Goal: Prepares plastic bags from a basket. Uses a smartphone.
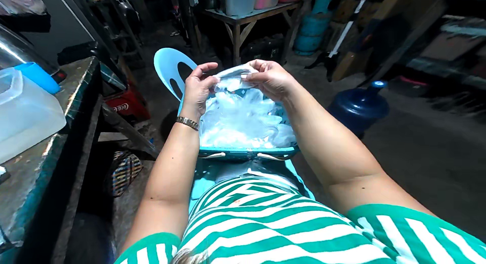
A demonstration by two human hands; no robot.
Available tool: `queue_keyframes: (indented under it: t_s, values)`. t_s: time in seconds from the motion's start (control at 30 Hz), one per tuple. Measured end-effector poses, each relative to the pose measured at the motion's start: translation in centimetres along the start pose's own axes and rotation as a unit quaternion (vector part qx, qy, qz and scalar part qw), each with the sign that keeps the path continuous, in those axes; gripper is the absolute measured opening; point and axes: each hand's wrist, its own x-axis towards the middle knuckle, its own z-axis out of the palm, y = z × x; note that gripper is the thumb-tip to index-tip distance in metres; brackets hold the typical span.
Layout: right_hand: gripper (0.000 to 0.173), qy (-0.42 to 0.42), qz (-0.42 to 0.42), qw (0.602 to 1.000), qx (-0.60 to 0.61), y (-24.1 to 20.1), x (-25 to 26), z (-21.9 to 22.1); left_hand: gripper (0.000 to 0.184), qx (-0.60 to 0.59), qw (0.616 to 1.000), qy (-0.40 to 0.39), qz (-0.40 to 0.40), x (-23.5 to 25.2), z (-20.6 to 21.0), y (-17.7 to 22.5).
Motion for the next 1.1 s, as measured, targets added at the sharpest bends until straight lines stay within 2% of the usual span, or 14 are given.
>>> queue_keyframes:
  t_s: [0.1, 0.2, 0.27, 0.3, 0.33, 0.37, 0.43, 0.5, 0.57, 0.6, 0.67, 0.77, 0.9, 1.1]
  values:
    - [0.032, 0.052, 0.041, 0.973, -0.223, 0.3, 0.7, -0.8, 0.017, 0.235, 0.970, -0.057, 0.020, 0.2, 0.2, -0.8]
    - [0.031, 0.067, 0.064, 0.932, -0.351, 0.2, 0.7, -1.7, 0.024, 0.499, 0.846, -0.186, -0.035, 0.4, 1.1, -1.2]
    - [0.029, 0.080, 0.044, 0.931, -0.354, -1.0, -0.1, -1.5, 0.030, 0.595, 0.745, -0.285, -0.099, 0.8, 1.6, -2.5]
    - [0.026, 0.077, 0.019, 0.936, -0.344, -1.8, -0.8, -1.2, 0.034, 0.621, 0.707, -0.315, -0.122, 1.0, 1.8, -2.8]
    - [0.023, 0.059, -0.013, 0.942, -0.329, -2.8, -1.8, -0.7, 0.036, 0.633, 0.689, -0.328, -0.128, 1.3, 1.8, -3.1]
    - [0.019, 0.021, -0.052, 0.947, -0.315, -3.7, -3.2, -0.1, 0.037, 0.633, 0.691, -0.327, -0.124, 1.5, 1.7, -3.1]
    - [0.015, -0.108, -0.132, 0.939, -0.300, -4.4, -6.8, 1.0, 0.043, 0.603, 0.731, -0.299, -0.109, 1.8, 1.2, -2.6]
    - [0.012, -0.221, -0.153, 0.890, -0.368, -3.7, -10.7, 1.8, 0.050, 0.565, 0.778, -0.255, -0.104, 1.9, 1.1, -2.0]
    - [0.011, -0.277, -0.103, 0.828, -0.477, -1.3, -14.2, 1.8, 0.053, 0.542, 0.809, -0.211, -0.092, 1.9, 1.3, -1.7]
    - [0.015, -0.288, -0.044, 0.803, -0.520, 0.0, -15.5, 1.4, 0.055, 0.536, 0.818, -0.190, -0.082, 1.9, 1.4, -1.6]
    - [0.028, -0.300, 0.075, 0.783, -0.540, 2.5, -16.9, 0.0, 0.056, 0.530, 0.831, -0.156, -0.056, 1.8, 1.7, -1.4]
    - [0.039, -0.317, 0.161, 0.802, -0.480, 5.2, -17.8, -2.5, 0.055, 0.527, 0.841, -0.122, -0.022, 1.6, 1.9, -0.8]
    - [0.029, -0.285, 0.163, 0.852, -0.407, 7.2, -18.5, -4.0, 0.053, 0.519, 0.851, -0.085, 0.017, 1.9, 1.8, -1.1]
    - [0.017, -0.238, 0.136, 0.882, -0.383, 8.3, -18.1, -4.5, 0.049, 0.506, 0.857, -0.088, 0.043, 1.5, 1.8, -1.2]
